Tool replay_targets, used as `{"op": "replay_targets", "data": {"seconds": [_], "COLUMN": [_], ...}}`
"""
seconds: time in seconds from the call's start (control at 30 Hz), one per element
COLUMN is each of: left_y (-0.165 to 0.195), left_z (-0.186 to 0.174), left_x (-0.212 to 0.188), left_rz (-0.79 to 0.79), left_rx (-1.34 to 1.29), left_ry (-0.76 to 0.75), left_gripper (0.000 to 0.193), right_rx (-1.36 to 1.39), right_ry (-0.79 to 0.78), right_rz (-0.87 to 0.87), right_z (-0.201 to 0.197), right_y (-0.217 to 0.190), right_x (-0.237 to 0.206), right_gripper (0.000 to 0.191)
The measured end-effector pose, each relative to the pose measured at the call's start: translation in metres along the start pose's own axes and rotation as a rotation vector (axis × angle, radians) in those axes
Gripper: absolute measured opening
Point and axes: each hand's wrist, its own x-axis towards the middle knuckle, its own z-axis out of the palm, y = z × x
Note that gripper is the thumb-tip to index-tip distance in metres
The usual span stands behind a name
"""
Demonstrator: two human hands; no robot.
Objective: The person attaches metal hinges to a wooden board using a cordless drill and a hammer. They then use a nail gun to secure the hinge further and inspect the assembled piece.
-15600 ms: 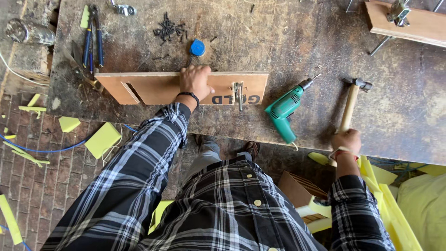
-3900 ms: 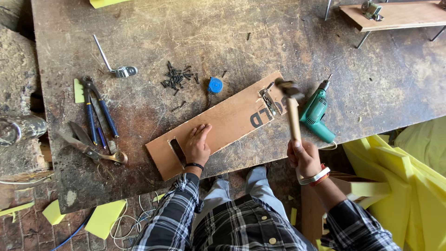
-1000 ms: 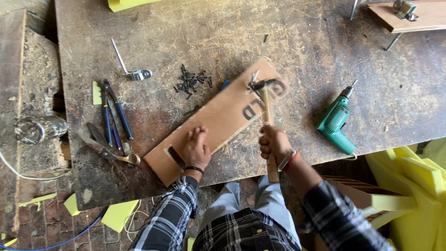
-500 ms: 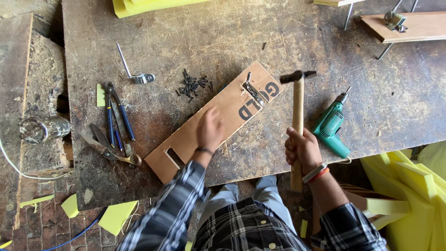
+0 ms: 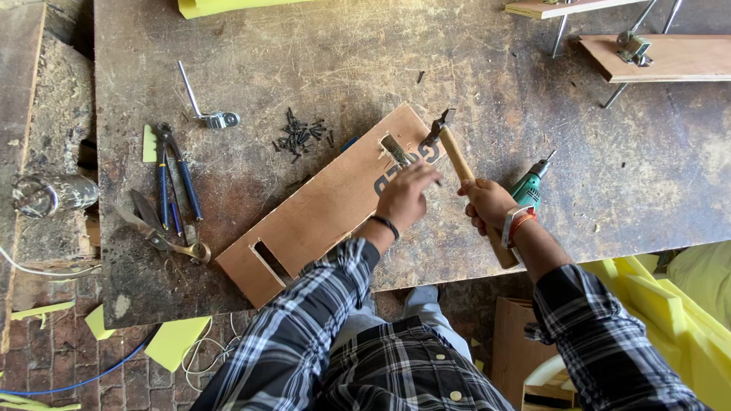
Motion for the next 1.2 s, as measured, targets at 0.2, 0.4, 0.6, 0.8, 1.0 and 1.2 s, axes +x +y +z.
{"op": "replay_targets", "data": {"seconds": [0.2,0.4,0.6,0.8,1.0,1.2], "left_y": [0.025,-0.062,-0.124,-0.119,-0.119,-0.132], "left_z": [0.022,-0.042,-0.053,-0.051,-0.046,-0.043], "left_x": [-0.037,-0.059,-0.092,-0.097,-0.101,-0.111], "left_rz": [0.236,-0.65,-0.551,-0.582,-0.562,-0.501], "left_rx": [0.326,0.243,0.563,0.557,0.568,0.443], "left_ry": [-0.424,-0.113,-0.04,-0.087,-0.077,0.119], "left_gripper": [0.024,0.026,0.08,0.079,0.077,0.067], "right_rx": [0.022,0.415,0.555,0.572,0.665,-0.211], "right_ry": [-0.058,-0.156,0.057,0.053,0.106,0.312], "right_rz": [0.039,0.041,-0.009,-0.14,-0.269,-0.553], "right_z": [-0.024,0.005,0.023,0.076,0.072,0.1], "right_y": [-0.006,0.007,0.002,-0.012,0.009,0.026], "right_x": [0.002,0.003,-0.015,-0.021,-0.013,0.007], "right_gripper": [0.04,0.037,0.033,0.021,0.026,0.036]}}
